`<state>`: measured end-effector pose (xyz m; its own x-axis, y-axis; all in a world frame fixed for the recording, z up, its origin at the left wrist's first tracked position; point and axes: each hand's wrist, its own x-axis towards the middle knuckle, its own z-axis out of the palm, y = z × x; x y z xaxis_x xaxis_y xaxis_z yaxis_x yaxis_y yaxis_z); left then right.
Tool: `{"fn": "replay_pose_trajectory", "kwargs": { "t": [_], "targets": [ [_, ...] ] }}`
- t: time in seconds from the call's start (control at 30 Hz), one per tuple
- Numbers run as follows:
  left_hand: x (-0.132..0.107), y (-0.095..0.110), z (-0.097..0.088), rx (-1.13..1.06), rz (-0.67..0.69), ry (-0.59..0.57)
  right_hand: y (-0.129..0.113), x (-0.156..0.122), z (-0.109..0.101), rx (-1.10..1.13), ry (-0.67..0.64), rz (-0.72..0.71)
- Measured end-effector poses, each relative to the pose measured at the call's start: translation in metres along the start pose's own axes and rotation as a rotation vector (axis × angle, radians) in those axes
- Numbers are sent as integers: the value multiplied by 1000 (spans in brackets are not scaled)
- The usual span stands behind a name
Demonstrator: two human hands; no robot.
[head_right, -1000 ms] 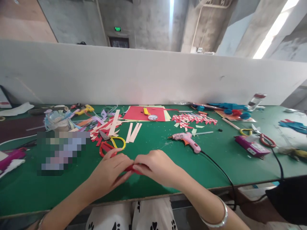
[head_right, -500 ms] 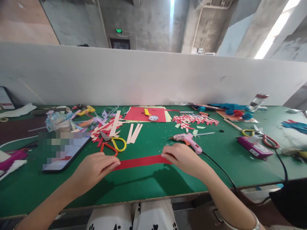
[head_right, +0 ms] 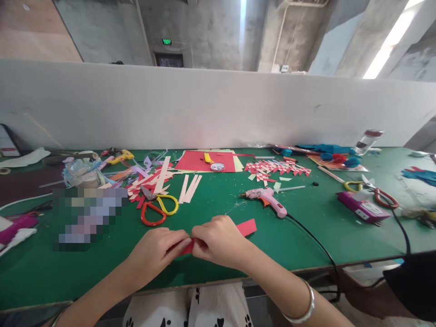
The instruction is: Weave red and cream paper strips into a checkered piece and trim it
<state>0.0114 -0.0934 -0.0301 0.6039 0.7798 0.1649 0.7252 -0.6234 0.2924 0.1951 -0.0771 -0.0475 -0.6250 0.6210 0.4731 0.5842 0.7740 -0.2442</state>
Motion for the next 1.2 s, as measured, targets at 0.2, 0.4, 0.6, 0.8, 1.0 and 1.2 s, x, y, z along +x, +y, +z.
{"fn": "replay_pose_trajectory", "kwargs": {
  "t": [0.2,0.4,0.6,0.8,1.0,1.2],
  "targets": [
    [-15,-21,-23,-197,-169,-31,26,-20,-15,53,42,126],
    [-28,-39,-38,-154,-248,-49,62,-45,-30,-196,70,271],
    [-15,-31,-26,-19,-118,-83,41,-29,-30,-238,181,181],
    [-4,-16,-17,116,126,-2,-2,-9,-12,-1,-166,94],
    [4,-8,2,424,351,225,-8,-1,-5,81,-232,181],
    [-4,-38,-6,540,377,379,9,-7,-18,373,-227,254]
  ]
}}
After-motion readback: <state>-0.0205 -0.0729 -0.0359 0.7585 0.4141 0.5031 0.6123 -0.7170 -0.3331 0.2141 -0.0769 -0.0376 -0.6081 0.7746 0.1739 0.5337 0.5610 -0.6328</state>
